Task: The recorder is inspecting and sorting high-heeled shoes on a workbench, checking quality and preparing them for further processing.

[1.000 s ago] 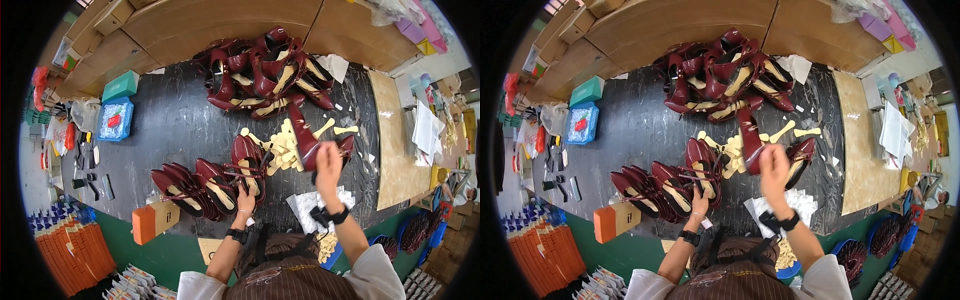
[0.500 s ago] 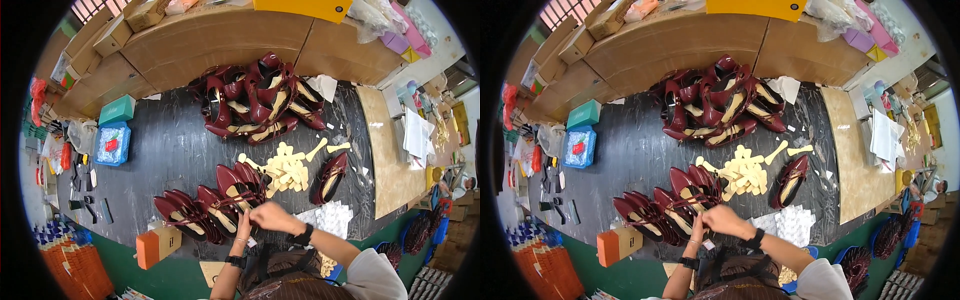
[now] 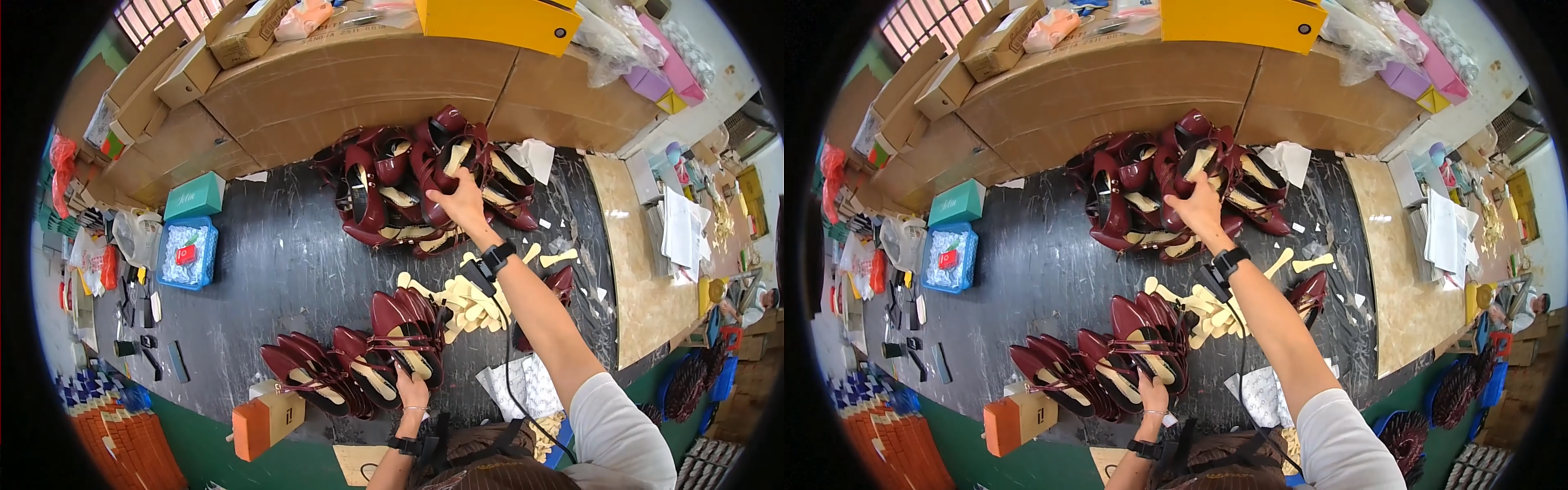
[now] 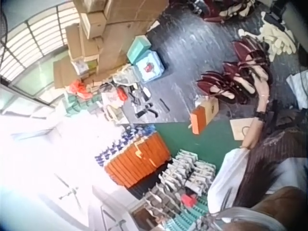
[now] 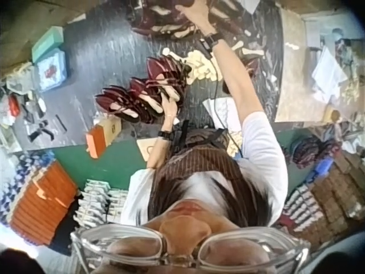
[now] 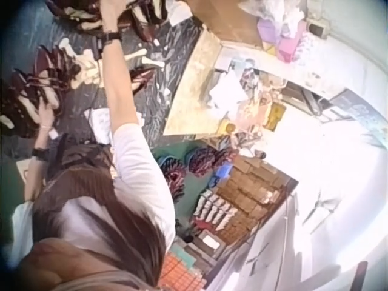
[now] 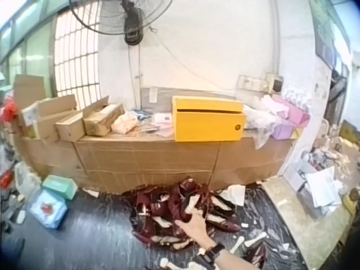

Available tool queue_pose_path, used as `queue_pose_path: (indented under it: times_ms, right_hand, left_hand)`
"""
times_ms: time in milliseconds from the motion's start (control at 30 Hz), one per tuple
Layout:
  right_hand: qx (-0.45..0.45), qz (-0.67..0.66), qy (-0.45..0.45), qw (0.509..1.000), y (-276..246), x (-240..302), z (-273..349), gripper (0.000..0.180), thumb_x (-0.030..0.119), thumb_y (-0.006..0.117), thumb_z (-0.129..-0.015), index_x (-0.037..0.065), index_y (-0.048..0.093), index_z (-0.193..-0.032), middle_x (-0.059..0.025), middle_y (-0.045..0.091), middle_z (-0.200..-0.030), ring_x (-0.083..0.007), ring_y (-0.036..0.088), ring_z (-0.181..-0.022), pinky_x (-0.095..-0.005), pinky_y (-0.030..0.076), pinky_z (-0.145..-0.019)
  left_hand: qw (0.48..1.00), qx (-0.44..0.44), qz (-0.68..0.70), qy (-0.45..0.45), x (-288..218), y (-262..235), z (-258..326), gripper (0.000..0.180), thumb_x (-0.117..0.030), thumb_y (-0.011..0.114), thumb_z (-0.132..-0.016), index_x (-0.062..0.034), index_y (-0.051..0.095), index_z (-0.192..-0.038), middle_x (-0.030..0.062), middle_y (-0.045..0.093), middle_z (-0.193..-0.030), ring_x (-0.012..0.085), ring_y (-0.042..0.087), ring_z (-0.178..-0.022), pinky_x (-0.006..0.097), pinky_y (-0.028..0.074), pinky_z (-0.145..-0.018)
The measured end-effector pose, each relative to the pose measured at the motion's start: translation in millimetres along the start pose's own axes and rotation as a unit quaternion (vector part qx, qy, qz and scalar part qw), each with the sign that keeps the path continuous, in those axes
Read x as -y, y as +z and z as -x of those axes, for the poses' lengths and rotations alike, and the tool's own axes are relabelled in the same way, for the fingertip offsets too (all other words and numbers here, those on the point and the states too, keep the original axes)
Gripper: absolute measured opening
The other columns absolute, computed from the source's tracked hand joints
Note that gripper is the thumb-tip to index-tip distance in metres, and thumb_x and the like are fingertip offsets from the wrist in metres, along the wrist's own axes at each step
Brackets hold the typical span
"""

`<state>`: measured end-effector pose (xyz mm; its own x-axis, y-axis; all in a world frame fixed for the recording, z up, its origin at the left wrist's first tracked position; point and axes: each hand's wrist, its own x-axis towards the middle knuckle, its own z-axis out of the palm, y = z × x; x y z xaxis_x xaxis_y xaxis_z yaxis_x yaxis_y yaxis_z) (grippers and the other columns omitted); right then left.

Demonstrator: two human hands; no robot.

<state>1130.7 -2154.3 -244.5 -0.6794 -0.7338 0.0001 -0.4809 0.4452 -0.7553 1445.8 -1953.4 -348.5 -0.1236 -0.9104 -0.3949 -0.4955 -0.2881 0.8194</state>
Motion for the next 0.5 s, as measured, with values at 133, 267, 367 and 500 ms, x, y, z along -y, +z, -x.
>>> queue_pose_path:
  times_ms: [133, 267, 367, 500]
  right_hand:
    - [-0.067, -0.146, -0.002, 0.987, -30.8, -15.1, 54.8, 0.040, 0.024, 0.079, -0.068, 0.000, 0.053, -0.086, -0.0148, 0.062, -0.075, -0.0287, 0.060, -0.073, -0.0353, 0.048, -0.070]
    - [-0.101, 0.015, -0.120, 0.987, -63.2, -40.7, 161.9, 0.037, 0.016, 0.079, -0.066, 0.002, 0.046, -0.075, -0.0125, 0.048, -0.074, -0.0298, 0.051, -0.064, -0.0386, 0.043, -0.058]
    - [-0.035, 0.047, -0.023, 0.998, -55.2, -84.7, 238.0, 0.037, 0.017, 0.080, -0.065, 0.002, 0.047, -0.074, -0.0140, 0.043, -0.076, -0.0338, 0.050, -0.069, -0.0385, 0.042, -0.060]
    - [-0.029, 0.061, 0.000, 0.998, -42.9, -170.6, 288.5, 0.036, 0.024, 0.078, -0.069, 0.002, 0.049, -0.065, -0.0141, 0.048, -0.067, -0.0310, 0.049, -0.062, -0.0375, 0.041, -0.057]
  left_hand:
    - [1.000, 0.007, 0.017, 0.018, -4.2, -5.9, 1.1, 0.056, 0.000, 0.042, -0.081, 0.0058, 0.033, -0.136, 0.0310, 0.058, -0.110, 0.0423, 0.058, -0.100, 0.040, 0.044, -0.087]
    - [0.998, 0.035, -0.042, 0.019, -29.9, -10.9, -0.6, 0.048, 0.000, 0.042, -0.085, 0.0093, 0.034, -0.132, 0.0339, 0.057, -0.102, 0.0447, 0.058, -0.093, 0.043, 0.045, -0.080]
    - [0.991, 0.023, -0.121, 0.051, -26.6, -12.1, -5.0, 0.036, -0.002, 0.045, -0.088, 0.0111, 0.042, -0.121, 0.0340, 0.058, -0.097, 0.0480, 0.056, -0.087, 0.047, 0.045, -0.075]
    - [0.977, 0.033, -0.199, 0.066, -22.9, 0.3, -17.3, 0.021, -0.011, 0.048, -0.090, 0.0084, 0.052, -0.097, 0.0305, 0.059, -0.087, 0.0464, 0.057, -0.083, 0.050, 0.046, -0.072]
